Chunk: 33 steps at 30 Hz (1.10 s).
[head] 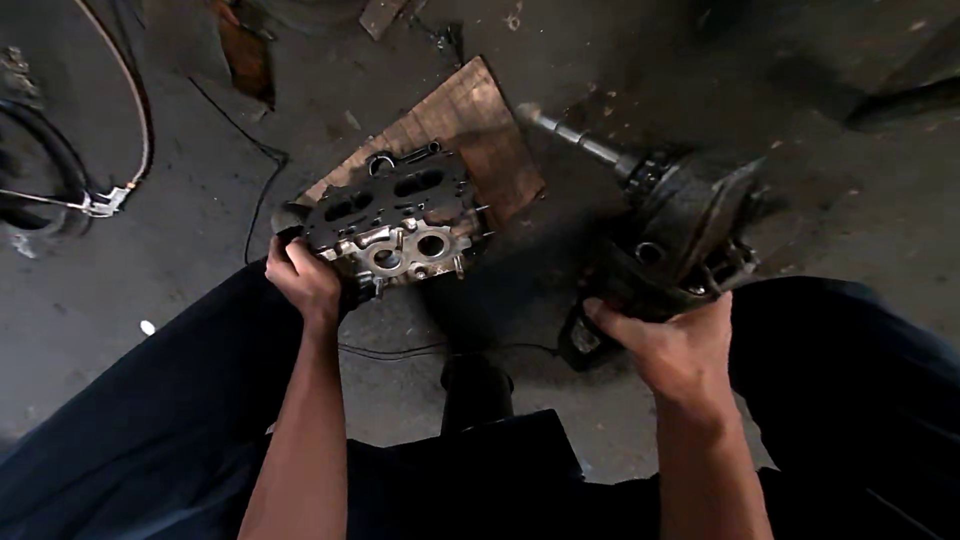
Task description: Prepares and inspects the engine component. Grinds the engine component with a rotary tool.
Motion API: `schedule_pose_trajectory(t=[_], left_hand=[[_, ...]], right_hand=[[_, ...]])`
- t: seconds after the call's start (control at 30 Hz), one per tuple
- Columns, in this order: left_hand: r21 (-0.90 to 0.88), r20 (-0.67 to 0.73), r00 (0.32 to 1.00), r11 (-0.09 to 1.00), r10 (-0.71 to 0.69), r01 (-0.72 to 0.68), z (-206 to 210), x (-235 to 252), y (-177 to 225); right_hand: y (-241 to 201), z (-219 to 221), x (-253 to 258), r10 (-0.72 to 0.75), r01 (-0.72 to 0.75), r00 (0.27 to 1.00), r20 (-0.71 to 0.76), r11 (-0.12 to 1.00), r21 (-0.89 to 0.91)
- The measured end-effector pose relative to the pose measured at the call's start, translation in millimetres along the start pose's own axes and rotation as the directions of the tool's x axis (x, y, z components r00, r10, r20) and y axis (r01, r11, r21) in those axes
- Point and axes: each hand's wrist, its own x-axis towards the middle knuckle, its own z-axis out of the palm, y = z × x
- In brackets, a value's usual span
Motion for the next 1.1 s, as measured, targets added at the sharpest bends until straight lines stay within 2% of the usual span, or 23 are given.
schedule_pose_trajectory(t=[0.47,0.6,0.8,1.1], left_hand=[[-0.081,-0.025,0.999,0.996,0.030,-0.032,1.4,-23.0,-23.6],[-0.075,-0.056,0.996,0.994,0.070,-0.074,3.3,-20.6,-20.6],[-0.010,-0.059,0.998,1.000,0.027,-0.028,2.2,-12.9,-8.4],[0.088,-0.011,0.999,0.996,-0.031,0.032,0.6,4.5,7.8]], right_hand=[[-0.7,6.6,-11.7,-0.065,0.074,0.995,0.072,0.989,-0.131],[-2.7,1.2,-14.0,-0.078,0.087,0.995,0.066,0.985,-0.151],[-6.3,-5.2,-19.6,-0.120,0.130,0.991,0.066,0.975,-0.178],[-6.9,-20.0,-28.7,-0.075,0.144,0.964,0.255,0.954,-0.264]])
